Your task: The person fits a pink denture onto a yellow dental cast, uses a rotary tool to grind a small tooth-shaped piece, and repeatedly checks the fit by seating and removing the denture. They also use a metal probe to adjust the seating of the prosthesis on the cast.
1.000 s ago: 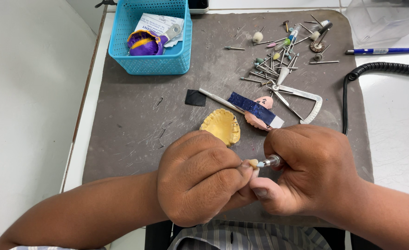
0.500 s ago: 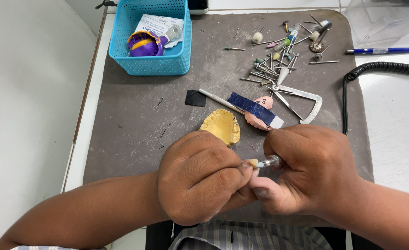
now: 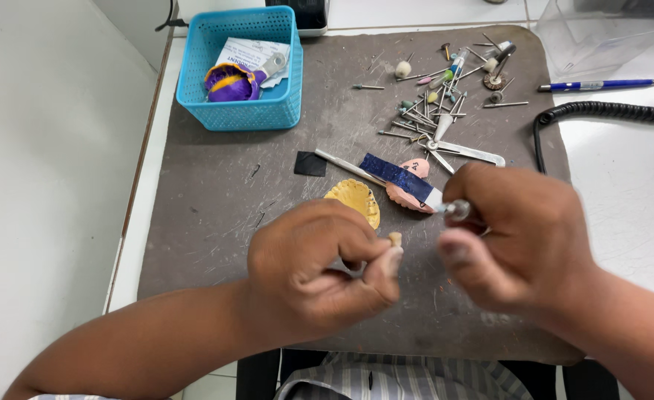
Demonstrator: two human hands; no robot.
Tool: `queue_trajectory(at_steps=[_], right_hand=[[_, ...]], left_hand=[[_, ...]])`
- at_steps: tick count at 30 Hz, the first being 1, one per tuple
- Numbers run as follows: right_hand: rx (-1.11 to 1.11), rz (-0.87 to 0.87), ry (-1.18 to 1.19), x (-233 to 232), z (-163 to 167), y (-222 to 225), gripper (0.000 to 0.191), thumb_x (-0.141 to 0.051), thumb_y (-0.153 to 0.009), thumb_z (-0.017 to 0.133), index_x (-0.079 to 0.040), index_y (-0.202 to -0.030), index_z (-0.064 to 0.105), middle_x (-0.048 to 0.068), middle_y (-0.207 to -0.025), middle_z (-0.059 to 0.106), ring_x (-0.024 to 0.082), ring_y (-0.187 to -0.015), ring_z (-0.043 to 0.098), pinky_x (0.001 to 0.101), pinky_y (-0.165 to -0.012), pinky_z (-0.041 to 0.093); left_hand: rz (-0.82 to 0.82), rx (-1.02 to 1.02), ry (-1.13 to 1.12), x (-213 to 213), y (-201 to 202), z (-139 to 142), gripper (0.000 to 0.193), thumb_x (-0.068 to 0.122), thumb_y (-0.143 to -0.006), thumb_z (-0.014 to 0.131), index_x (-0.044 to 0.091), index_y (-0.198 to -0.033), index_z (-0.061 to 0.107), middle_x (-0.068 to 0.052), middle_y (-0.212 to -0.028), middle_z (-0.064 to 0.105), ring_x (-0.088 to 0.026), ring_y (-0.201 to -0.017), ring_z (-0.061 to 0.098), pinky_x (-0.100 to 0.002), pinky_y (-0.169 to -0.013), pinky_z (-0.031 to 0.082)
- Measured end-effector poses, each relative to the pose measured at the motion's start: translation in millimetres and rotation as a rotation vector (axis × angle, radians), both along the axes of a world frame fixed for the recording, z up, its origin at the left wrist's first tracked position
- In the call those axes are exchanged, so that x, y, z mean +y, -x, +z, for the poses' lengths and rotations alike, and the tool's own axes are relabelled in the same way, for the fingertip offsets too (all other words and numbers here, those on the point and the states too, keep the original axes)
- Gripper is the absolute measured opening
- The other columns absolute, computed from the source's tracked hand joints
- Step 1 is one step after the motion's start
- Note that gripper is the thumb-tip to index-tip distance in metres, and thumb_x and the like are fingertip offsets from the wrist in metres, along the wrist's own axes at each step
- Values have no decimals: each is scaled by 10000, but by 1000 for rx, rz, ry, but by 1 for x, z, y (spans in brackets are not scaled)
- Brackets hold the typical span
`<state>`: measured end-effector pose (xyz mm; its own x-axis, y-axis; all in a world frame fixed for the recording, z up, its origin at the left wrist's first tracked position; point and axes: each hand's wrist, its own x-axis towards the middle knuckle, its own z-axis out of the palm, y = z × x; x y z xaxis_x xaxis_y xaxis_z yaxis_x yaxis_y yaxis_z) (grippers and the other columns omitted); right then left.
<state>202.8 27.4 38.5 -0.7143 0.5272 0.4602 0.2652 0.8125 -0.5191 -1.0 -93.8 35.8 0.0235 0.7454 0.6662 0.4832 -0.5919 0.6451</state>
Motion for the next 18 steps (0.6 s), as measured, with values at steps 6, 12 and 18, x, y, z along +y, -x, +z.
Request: queue_trajectory(at_steps=[6,12,18], right_hand=[[-248,-239,-34,36,19,-13,187,-106,-959,510,43,-1003,613,179,-851,625,347,-780,611,447,-700,491],[-460,-229,21,48,8,0,298,-170,-918,658,-24,-1178,649,172,-1067,645,374,-976,628,458,-857,507],[-444,-184,-61,48,-6,8,316,-118,-871,674,-55,-1180,681,154,-1065,650,395,-1028,612,488,-885,495]], left_hand=[[-90,-332,213,-1,1,-10,166,208,-1035,753,55,-991,703,-14,-883,702,-15,-714,564,-173,-630,473],[-141,-354,234,3,3,-11,152,242,-1072,715,93,-1101,702,-10,-1043,733,13,-716,520,-161,-626,451],[-95,-225,161,8,6,-8,88,195,-1085,719,126,-1139,718,23,-939,716,13,-703,548,-152,-602,447]])
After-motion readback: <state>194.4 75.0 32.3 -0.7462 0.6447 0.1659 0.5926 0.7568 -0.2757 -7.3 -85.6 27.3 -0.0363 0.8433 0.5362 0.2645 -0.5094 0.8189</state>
